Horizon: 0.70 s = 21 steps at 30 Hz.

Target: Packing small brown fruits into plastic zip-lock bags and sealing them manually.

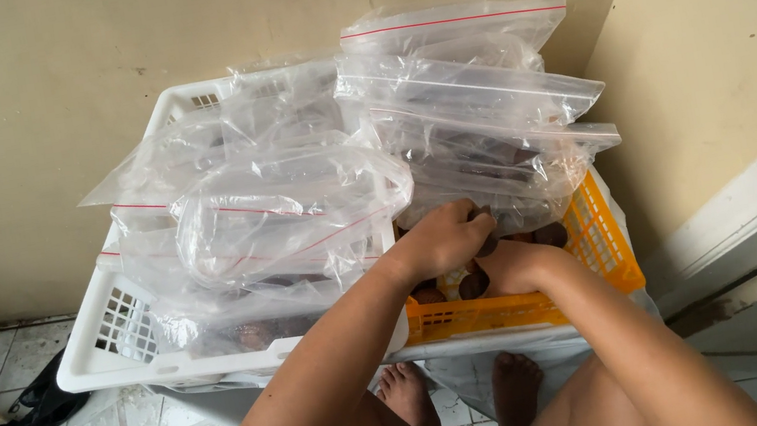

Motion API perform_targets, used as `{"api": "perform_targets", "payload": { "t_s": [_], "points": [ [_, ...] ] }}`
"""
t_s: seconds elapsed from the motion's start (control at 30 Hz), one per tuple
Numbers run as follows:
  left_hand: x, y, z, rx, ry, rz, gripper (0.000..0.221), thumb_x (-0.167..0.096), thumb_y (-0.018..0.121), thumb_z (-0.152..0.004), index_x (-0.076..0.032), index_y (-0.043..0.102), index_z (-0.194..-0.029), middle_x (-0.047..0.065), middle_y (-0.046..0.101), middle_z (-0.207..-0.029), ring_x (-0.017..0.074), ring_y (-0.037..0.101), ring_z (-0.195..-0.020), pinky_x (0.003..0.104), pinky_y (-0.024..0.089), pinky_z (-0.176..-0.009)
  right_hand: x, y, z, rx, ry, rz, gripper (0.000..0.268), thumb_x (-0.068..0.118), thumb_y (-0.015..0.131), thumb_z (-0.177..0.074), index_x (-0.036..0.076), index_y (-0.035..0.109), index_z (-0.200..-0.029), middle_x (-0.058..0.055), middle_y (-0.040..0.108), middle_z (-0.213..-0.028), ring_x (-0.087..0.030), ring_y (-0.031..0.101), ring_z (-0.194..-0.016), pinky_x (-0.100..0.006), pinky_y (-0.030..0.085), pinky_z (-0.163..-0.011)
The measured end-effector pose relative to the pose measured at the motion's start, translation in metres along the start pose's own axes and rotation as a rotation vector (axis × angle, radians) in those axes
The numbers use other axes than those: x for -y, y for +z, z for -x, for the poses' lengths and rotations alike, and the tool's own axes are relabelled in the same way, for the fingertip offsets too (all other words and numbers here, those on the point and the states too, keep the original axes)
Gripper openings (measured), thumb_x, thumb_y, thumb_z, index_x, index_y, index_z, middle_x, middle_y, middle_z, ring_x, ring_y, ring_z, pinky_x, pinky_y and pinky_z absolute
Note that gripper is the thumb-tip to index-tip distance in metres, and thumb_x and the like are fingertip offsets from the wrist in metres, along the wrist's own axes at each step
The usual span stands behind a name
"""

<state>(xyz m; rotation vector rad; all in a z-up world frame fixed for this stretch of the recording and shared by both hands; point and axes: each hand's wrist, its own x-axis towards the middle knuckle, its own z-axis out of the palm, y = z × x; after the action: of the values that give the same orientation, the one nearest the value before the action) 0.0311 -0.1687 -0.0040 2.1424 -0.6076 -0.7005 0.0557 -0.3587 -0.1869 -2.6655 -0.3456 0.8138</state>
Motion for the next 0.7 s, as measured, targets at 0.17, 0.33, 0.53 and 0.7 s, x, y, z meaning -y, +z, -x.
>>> {"api": "perform_targets", "payload": {
  "t_s": [0.17,0.33,0.53,0.7],
  "points": [
    [0.007,-0.001,-0.005,-0.008,0.05,-0.019,0.063,-0.04,0.036,-0.097,0.005,0.056,-0.136,0.031,0.064,-0.127,0.0429,0.058,-0.13,0.053,0.044,-0.11,0.069,-0.051,0.096,-0.133,0.04,-0.343,0.08,0.063,0.069,-0.086,0.004,0.06,-0.139,-0.022,0.068,-0.13,-0.038,0.069,-0.116,-0.048,0.057,-0.093],
    [-0.006,0.006,0.018,-0.059,0.24,0.113,0.054,-0.032,0.037,-0.099,0.007,0.054,-0.132,0.034,0.063,-0.12,0.0487,0.057,-0.125,0.058,0.044,-0.107,0.062,-0.065,0.12,-0.321,0.009,-0.566,0.04,0.034,0.073,-0.09,0.003,0.075,-0.115,-0.02,0.08,-0.1,-0.029,0.079,-0.084,-0.042,0.062,-0.077],
    [-0.004,-0.013,0.081,-0.307,0.548,0.031,0.045,-0.028,0.042,-0.106,0.006,0.045,-0.135,0.027,0.052,-0.113,0.0518,0.054,-0.118,0.059,0.047,-0.101,0.06,-0.072,0.111,-0.523,-0.225,-0.941,0.033,0.019,0.057,-0.101,0.005,0.059,-0.131,-0.023,0.067,-0.095,-0.031,0.073,-0.072,-0.04,0.061,-0.063],
    [0.048,-0.044,0.115,-0.676,0.553,-0.318,0.036,-0.017,0.045,-0.107,0.003,0.048,-0.136,0.017,0.055,-0.108,0.0463,0.059,-0.101,0.054,0.049,-0.088,0.142,-0.094,0.092,-0.593,-0.817,-1.104,0.054,0.043,0.049,-0.103,0.007,0.038,-0.141,-0.016,0.063,-0.111,-0.025,0.072,-0.102,-0.035,0.062,-0.081]
  ]
}}
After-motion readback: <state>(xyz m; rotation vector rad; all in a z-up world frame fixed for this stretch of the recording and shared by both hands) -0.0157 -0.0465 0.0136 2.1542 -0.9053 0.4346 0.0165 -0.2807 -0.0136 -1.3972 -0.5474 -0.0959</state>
